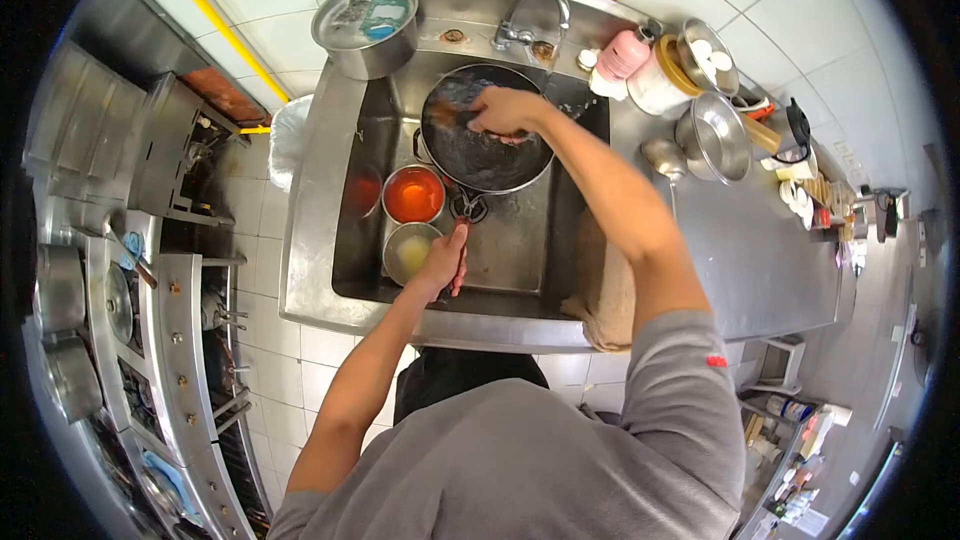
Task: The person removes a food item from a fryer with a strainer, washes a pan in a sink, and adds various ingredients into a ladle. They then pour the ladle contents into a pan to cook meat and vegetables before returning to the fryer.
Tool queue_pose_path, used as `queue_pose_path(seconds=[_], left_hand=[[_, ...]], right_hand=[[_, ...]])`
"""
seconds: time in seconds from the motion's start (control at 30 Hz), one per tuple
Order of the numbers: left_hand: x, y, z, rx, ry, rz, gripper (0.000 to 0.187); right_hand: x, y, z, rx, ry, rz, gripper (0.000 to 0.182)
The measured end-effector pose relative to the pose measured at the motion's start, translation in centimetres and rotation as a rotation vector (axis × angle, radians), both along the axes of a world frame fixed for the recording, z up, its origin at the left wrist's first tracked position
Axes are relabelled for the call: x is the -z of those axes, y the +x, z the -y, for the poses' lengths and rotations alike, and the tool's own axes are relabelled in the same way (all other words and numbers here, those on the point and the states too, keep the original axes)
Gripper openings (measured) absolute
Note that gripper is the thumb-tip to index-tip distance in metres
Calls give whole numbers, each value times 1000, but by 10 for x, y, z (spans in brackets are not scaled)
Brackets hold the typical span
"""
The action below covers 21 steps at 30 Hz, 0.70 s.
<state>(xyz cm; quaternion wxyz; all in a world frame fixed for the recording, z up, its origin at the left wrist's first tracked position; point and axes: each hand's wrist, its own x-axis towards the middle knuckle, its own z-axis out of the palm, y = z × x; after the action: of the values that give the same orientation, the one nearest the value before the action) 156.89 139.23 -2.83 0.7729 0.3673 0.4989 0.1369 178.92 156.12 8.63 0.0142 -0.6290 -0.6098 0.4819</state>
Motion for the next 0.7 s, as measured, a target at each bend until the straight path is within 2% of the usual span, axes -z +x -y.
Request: queue_pose_path(seconds=[0.03, 0.1, 0.2, 0.23, 0.3, 0.4, 0.5, 0.6, 0.63, 0.7], left_hand=[[-1, 1, 0, -3, -4, -1, 55], [-1, 0, 0, -12, -13, -5, 55], [1, -1, 2, -17, -19, 29, 55], [2, -1, 3, -17, -29, 19, 54], [1, -2, 2, -30, -39, 8, 54], [3, -6, 0, -30, -38, 21, 52], [12, -12, -1, -13, -37, 8, 51], [4, -13, -9, -1, -133, 92, 40], [0, -12, -10, -7, -188, 125, 36], [0, -12, -9, 89, -45, 86, 26]], right_hand=[[-12, -7, 1, 5, -25, -20, 29], [-36, -7, -2, -195, -310, 55, 26], [-41, 2, -4, -557, -634, 557, 23], [-44, 5, -5, -581, -722, 705, 26], [-6, 44, -17, -511, -592, 827, 24], [-43, 27, 15, -628, 109, 1308, 18], [-58, 54, 57, -359, 484, 1157, 17], [-66, 77, 128, 126, 613, 850, 30], [-62, 84, 153, 221, 601, 797, 35], [-44, 95, 204, 425, 573, 679, 42]])
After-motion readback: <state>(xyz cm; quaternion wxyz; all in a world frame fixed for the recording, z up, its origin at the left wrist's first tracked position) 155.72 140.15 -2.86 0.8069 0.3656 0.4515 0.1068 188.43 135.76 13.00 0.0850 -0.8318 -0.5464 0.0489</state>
